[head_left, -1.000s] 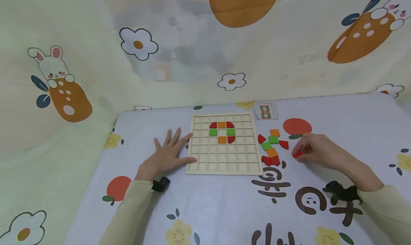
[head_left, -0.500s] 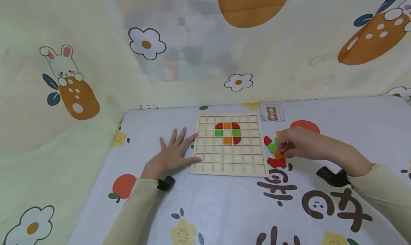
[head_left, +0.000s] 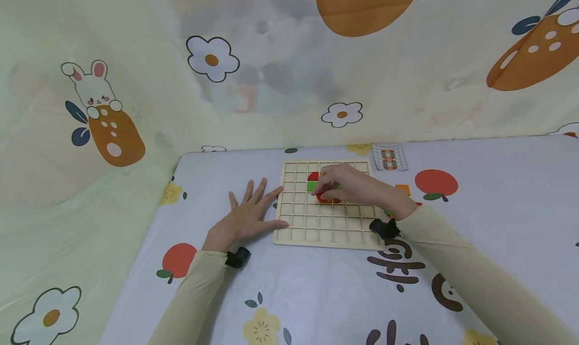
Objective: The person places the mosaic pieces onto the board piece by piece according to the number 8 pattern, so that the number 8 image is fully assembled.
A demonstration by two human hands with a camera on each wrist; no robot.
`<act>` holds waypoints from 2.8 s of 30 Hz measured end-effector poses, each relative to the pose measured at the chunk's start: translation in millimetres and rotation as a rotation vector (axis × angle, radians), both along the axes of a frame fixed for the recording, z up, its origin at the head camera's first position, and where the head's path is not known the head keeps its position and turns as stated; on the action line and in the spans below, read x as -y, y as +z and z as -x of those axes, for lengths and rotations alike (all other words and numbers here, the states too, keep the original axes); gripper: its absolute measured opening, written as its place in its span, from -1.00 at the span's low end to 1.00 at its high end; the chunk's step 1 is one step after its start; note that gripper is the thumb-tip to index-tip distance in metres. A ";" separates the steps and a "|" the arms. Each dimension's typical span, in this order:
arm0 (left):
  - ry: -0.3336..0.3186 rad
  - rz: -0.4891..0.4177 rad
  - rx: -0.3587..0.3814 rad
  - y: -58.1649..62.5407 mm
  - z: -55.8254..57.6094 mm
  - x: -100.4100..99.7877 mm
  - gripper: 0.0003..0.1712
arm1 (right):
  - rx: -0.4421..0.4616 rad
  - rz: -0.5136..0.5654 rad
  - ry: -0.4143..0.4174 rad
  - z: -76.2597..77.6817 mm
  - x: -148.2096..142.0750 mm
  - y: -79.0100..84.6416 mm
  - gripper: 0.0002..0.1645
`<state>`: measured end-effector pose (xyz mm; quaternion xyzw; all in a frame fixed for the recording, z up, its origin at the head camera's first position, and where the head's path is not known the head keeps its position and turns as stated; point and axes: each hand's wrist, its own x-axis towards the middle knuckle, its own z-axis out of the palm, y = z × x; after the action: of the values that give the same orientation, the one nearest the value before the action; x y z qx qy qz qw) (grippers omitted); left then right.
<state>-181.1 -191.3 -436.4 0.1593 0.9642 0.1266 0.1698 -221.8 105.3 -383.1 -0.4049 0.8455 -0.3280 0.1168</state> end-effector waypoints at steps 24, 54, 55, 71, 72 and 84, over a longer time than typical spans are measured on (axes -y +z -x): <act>-0.003 0.012 -0.005 -0.4 0.1 -1.1 0.10 | 0.046 0.003 -0.135 10.3 25.9 -27.0 -0.77; 0.000 0.008 -0.008 1.4 -1.0 -1.4 0.11 | -0.090 -0.075 -0.177 5.1 30.2 -33.4 -0.86; 0.002 0.010 -0.006 1.4 -0.9 -1.7 0.11 | -0.082 -0.075 -0.184 4.1 29.8 -33.5 -0.86; 0.001 -0.002 -0.012 0.9 -2.3 -2.6 0.12 | -0.088 -0.129 -0.353 -29.6 -19.3 -5.3 -0.77; 0.000 -0.004 -0.012 0.9 -2.6 -2.3 0.12 | -0.083 -0.137 -0.363 -33.4 -25.4 -2.1 -0.77; -0.007 -0.007 -0.018 1.7 -3.7 -0.7 0.11 | -0.129 -0.250 -0.334 -70.4 -89.7 -4.6 -0.83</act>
<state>-177.4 -190.6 -434.7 0.1645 0.9647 0.1278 0.1608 -151.4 195.0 -387.7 -0.2617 0.9406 -0.2089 0.0557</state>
